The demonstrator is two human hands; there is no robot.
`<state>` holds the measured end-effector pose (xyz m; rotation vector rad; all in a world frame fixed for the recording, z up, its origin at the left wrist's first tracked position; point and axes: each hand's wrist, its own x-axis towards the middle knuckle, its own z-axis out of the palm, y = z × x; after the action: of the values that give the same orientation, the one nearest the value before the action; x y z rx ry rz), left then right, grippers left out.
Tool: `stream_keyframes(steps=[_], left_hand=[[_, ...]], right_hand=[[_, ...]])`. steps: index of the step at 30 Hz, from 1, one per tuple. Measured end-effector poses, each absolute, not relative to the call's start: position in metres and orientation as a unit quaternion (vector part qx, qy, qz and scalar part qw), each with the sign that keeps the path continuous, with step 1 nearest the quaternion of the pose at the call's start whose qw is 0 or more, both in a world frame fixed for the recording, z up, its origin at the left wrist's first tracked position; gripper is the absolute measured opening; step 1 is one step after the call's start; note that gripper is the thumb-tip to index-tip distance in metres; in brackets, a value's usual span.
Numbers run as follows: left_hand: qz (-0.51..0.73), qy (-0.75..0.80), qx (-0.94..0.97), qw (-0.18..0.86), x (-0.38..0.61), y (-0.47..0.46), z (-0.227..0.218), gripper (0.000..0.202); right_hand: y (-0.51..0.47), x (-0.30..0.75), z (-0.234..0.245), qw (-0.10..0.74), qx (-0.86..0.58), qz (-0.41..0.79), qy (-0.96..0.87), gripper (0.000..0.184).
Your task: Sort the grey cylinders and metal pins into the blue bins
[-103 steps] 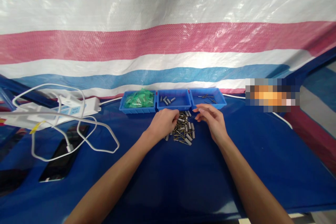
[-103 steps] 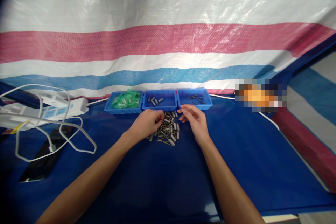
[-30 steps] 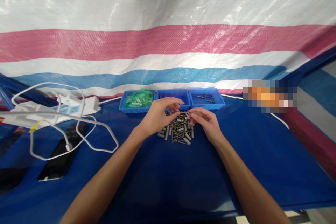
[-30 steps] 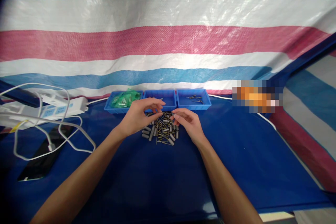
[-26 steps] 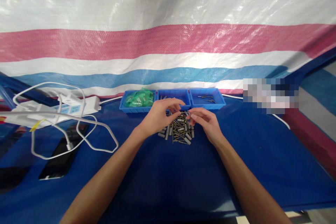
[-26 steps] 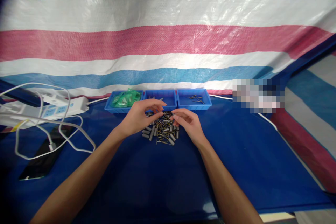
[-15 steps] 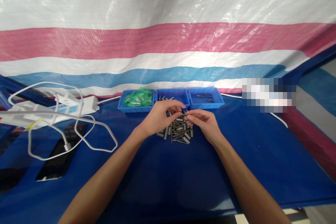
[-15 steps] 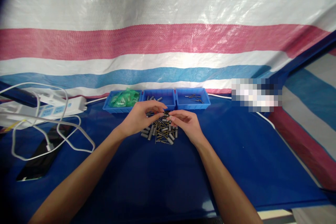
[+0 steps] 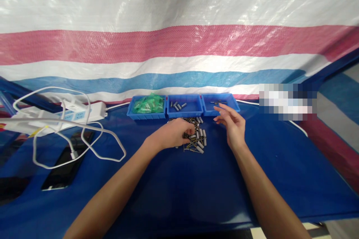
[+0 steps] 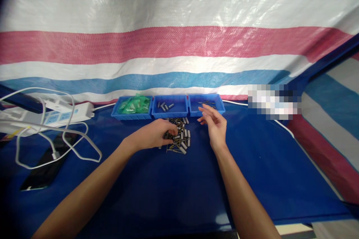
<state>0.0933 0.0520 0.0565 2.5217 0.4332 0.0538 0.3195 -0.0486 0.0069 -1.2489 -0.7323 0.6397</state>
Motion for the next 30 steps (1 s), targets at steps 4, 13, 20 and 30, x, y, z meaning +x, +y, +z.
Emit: stream_keyframes(steps=[4, 13, 20, 30], left_hand=[[0.028, 0.168, 0.947, 0.274, 0.095, 0.051, 0.053, 0.013], [0.047, 0.144, 0.949, 0.275, 0.095, 0.056, 0.051, 0.019], [0.133, 0.153, 0.931, 0.303, 0.093, 0.063, 0.051, 0.016], [0.224, 0.224, 0.764, 0.562, 0.091, 0.064, 0.055, 0.012]], right_hand=[[-0.049, 0.319, 0.006, 0.695, -0.566, 0.291, -0.334, 0.030], [-0.049, 0.312, 0.010, 0.678, -0.568, 0.320, -0.341, 0.027], [-0.049, 0.314, 0.007, 0.675, -0.565, 0.327, -0.343, 0.026], [-0.052, 0.303, 0.007, 0.607, -0.519, 0.412, -0.439, 0.020]])
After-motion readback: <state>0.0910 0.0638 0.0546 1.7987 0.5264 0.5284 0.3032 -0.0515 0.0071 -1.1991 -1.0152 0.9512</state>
